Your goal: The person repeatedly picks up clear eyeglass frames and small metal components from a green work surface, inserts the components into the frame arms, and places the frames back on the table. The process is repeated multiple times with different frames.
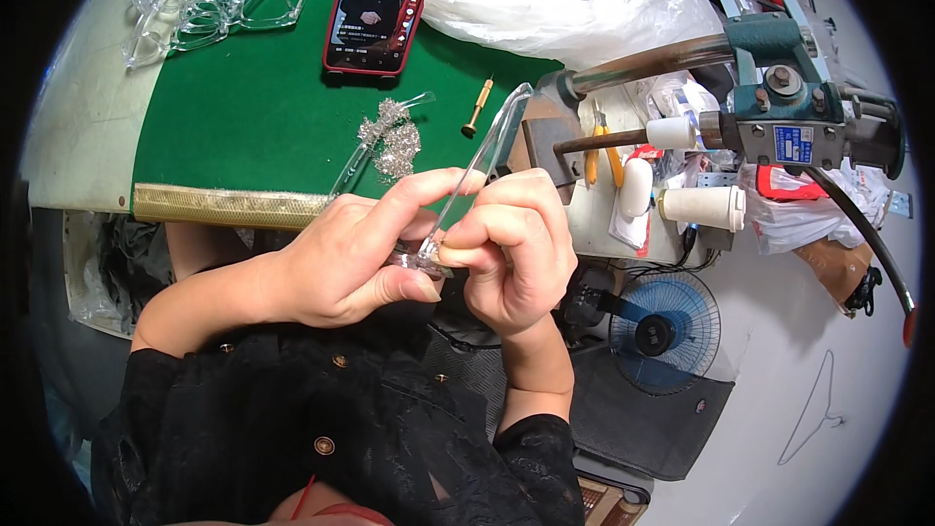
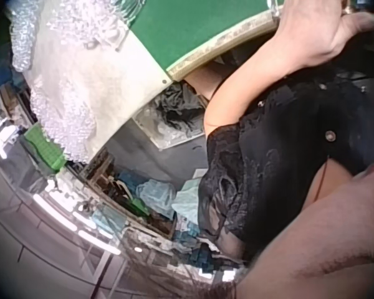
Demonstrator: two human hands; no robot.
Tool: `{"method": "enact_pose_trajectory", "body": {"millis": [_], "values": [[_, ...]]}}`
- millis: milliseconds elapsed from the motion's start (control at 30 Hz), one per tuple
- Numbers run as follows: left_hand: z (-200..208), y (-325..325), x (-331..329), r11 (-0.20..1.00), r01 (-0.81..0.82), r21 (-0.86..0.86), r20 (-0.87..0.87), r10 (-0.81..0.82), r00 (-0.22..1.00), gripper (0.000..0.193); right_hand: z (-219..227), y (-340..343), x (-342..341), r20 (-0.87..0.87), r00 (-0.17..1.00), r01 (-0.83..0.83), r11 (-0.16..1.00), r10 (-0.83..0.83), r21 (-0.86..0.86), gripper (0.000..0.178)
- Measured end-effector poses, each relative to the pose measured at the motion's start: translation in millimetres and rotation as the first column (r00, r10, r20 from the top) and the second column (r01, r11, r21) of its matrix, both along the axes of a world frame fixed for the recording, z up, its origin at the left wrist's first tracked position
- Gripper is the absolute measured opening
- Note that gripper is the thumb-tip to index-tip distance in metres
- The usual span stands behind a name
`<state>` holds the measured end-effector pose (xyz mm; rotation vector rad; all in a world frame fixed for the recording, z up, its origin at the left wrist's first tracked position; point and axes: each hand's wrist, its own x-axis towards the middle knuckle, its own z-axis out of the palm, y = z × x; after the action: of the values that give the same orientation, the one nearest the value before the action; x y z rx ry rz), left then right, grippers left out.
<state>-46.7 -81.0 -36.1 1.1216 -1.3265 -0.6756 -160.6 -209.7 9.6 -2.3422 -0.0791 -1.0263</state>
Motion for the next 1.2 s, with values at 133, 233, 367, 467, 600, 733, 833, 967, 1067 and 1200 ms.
{"method": "enact_pose_trajectory", "body": {"millis": [133,233,367,467,600,733,833,967,1067,1200], "values": [[0.4,1.3,0.8,0.999,0.020,0.029,-0.020,-0.019,1.000,0.079,-2.5,0.0,0.3,0.009,1.000,-0.010,1.000,0.010,0.028,0.019],[2.8,1.4,2.6,0.997,0.055,0.052,-0.049,-0.052,0.997,0.078,-2.9,-0.5,-0.1,0.004,1.000,-0.008,0.999,0.007,0.032,0.019],[3.3,0.7,3.0,0.995,0.080,0.056,-0.097,-0.074,0.993,0.077,-2.8,-1.5,0.4,0.013,1.000,-0.017,0.998,0.016,0.055,0.019],[0.5,-0.3,2.1,0.999,0.030,0.030,-0.046,-0.029,0.999,0.077,0.1,0.4,1.8,0.004,1.000,-0.020,0.997,0.020,0.070,0.018],[0.9,0.7,2.5,0.999,-0.006,0.045,-0.007,0.006,1.000,0.077,12.5,-4.0,1.9,-0.097,0.995,-0.033,0.999,0.032,-0.012,0.017],[1.0,0.4,1.9,0.998,-0.012,0.064,0.032,0.010,0.999,0.078,14.6,-7.1,3.1,-0.130,0.991,-0.051,0.997,0.043,-0.063,0.017],[1.0,0.4,0.8,0.999,-0.004,0.051,0.016,0.003,1.000,0.078,18.5,-4.7,1.8,-0.152,0.988,-0.036,0.996,0.023,-0.084,0.017],[-0.8,-0.1,0.5,1.000,0.002,0.030,-0.006,-0.002,1.000,0.077,17.7,-4.0,2.6,-0.137,0.990,-0.027,0.997,0.017,-0.071,0.017],[-0.9,0.2,2.0,0.999,-0.011,0.031,0.026,0.011,1.000,0.077,18.1,-2.4,2.6,-0.146,0.989,-0.016,0.998,0.007,-0.061,0.017],[0.7,0.7,3.1,0.999,-0.017,0.048,0.034,0.015,0.999,0.077,17.8,-3.2,4.0,-0.151,0.988,-0.036,0.997,0.025,-0.075,0.018]]}}
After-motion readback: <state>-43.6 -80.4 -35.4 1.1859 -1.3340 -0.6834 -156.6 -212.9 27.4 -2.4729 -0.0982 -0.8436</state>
